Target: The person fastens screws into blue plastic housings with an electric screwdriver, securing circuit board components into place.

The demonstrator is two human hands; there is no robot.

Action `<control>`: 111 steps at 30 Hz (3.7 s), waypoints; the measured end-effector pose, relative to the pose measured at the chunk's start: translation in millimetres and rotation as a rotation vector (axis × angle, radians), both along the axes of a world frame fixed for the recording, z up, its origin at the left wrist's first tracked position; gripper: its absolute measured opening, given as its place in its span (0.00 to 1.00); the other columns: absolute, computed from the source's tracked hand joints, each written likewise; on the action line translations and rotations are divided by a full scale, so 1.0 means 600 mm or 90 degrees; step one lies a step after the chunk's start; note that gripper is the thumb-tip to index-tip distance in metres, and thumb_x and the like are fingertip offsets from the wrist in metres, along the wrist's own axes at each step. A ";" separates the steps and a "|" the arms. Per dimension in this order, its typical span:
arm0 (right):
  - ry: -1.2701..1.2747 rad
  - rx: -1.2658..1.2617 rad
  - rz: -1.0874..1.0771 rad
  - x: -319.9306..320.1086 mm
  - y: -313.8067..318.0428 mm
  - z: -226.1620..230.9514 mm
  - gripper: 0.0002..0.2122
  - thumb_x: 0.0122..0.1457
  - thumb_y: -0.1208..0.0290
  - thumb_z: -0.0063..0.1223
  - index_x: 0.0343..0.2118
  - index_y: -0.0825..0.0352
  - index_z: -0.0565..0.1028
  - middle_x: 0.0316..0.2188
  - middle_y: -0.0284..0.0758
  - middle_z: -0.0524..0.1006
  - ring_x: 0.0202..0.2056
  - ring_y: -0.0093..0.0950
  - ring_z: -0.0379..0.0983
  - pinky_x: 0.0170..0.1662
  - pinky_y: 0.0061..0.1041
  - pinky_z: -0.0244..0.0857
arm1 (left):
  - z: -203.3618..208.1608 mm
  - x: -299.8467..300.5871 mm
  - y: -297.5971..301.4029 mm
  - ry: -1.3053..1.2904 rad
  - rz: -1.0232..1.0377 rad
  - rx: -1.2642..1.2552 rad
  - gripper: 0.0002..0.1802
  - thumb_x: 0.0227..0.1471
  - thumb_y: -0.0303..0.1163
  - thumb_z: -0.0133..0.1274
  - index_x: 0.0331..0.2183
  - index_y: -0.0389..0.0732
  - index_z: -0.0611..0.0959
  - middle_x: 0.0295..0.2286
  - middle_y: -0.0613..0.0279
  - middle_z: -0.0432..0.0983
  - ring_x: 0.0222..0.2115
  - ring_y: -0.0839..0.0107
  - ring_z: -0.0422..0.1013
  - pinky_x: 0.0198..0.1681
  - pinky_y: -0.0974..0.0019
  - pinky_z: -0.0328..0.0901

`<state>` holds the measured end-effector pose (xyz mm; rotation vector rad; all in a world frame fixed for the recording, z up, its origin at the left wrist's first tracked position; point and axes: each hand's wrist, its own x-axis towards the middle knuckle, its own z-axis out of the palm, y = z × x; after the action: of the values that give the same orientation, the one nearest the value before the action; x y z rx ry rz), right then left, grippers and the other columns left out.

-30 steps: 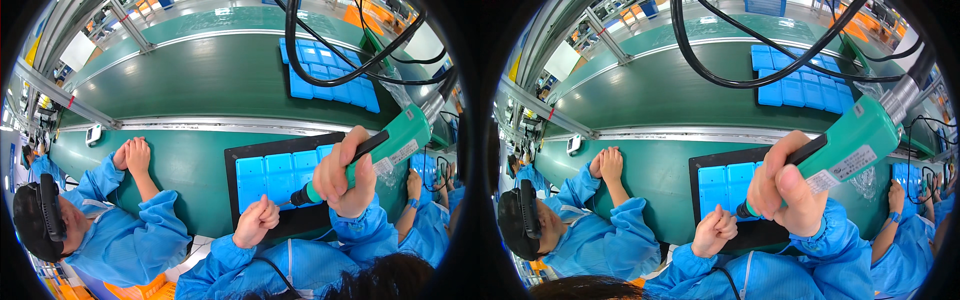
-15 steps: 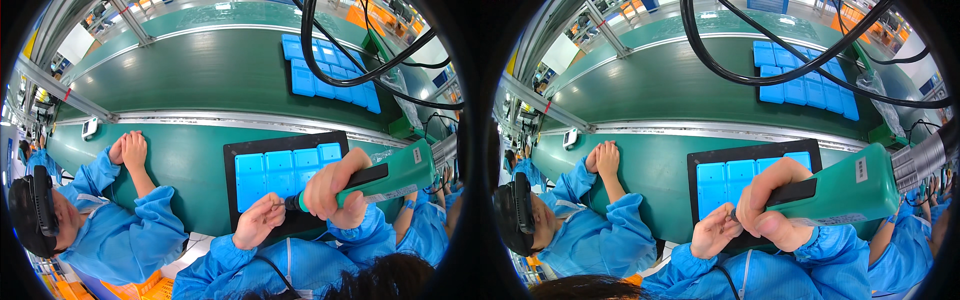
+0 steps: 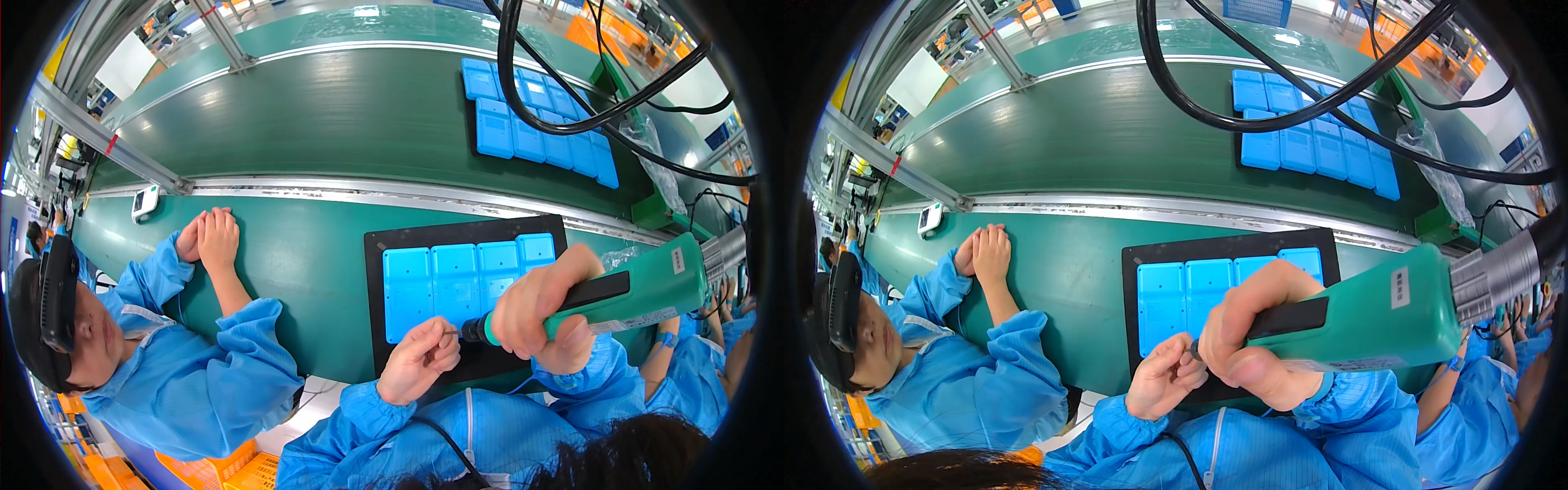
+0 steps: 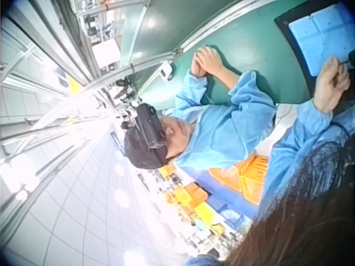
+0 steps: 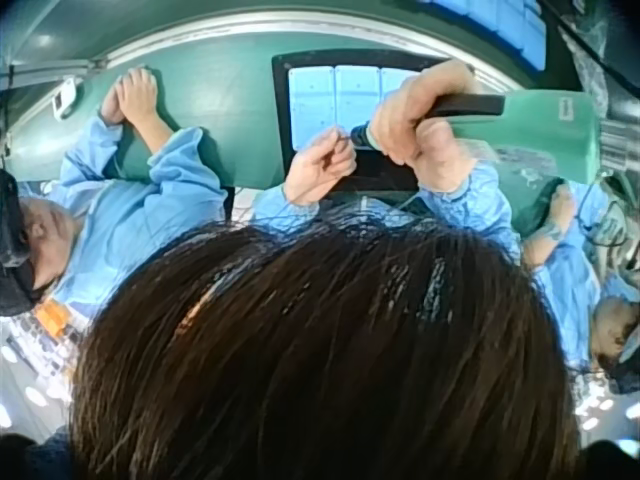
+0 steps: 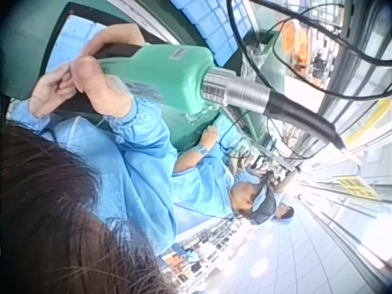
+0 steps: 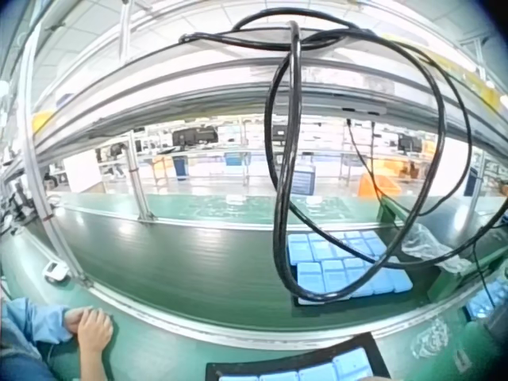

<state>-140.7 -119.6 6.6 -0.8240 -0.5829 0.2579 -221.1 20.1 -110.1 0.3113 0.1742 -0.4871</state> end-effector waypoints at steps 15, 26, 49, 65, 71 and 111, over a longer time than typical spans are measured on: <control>-0.069 -0.060 -0.206 0.113 0.058 -0.075 0.09 0.52 0.73 0.50 0.28 0.69 0.62 0.11 0.33 0.65 0.12 0.20 0.61 0.16 0.19 0.56 | 0.028 0.014 0.041 0.091 -0.056 0.222 0.15 0.58 0.36 0.33 0.35 0.35 0.70 0.27 0.53 0.72 0.18 0.74 0.64 0.21 0.74 0.61; -0.013 -0.066 -0.163 0.122 0.071 -0.093 0.09 0.51 0.74 0.52 0.27 0.70 0.63 0.13 0.33 0.65 0.13 0.19 0.61 0.16 0.18 0.57 | 0.014 0.056 0.056 0.069 -0.009 0.282 0.20 0.58 0.41 0.32 0.24 0.40 0.71 0.12 0.61 0.66 0.09 0.77 0.59 0.12 0.77 0.54; -0.050 -0.247 -0.193 0.115 0.096 -0.113 0.10 0.42 0.76 0.61 0.23 0.65 0.69 0.17 0.27 0.67 0.17 0.15 0.60 0.18 0.15 0.53 | -0.009 0.090 0.045 -0.024 -0.082 0.183 0.14 0.55 0.35 0.41 0.31 0.33 0.74 0.14 0.73 0.53 0.15 0.81 0.48 0.18 0.75 0.45; -0.100 -0.093 -0.003 0.069 0.062 -0.021 0.14 0.58 0.57 0.40 0.28 0.65 0.58 0.10 0.28 0.61 0.09 0.18 0.56 0.12 0.18 0.53 | 0.010 0.051 0.045 -0.335 0.303 1.174 0.03 0.37 0.26 0.58 0.22 0.39 0.82 0.14 0.59 0.73 0.12 0.71 0.68 0.15 0.72 0.60; -0.118 -0.099 -0.010 0.065 0.064 -0.023 0.15 0.57 0.57 0.42 0.28 0.66 0.58 0.10 0.29 0.62 0.09 0.19 0.58 0.12 0.18 0.54 | 0.013 0.048 0.039 -0.347 0.309 1.168 0.04 0.35 0.25 0.58 0.22 0.40 0.82 0.14 0.59 0.72 0.13 0.69 0.68 0.15 0.71 0.60; -0.130 -0.123 -0.092 0.071 0.095 -0.035 0.16 0.54 0.58 0.47 0.28 0.66 0.59 0.10 0.28 0.60 0.10 0.19 0.56 0.13 0.20 0.52 | 0.031 0.022 0.069 0.007 0.178 0.520 0.14 0.51 0.31 0.42 0.36 0.31 0.74 0.14 0.71 0.55 0.16 0.81 0.50 0.19 0.78 0.49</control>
<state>-97.9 -62.8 -14.2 -1.0835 -0.6933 0.0979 -208.0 61.7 -91.5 1.0664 0.4199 -0.1172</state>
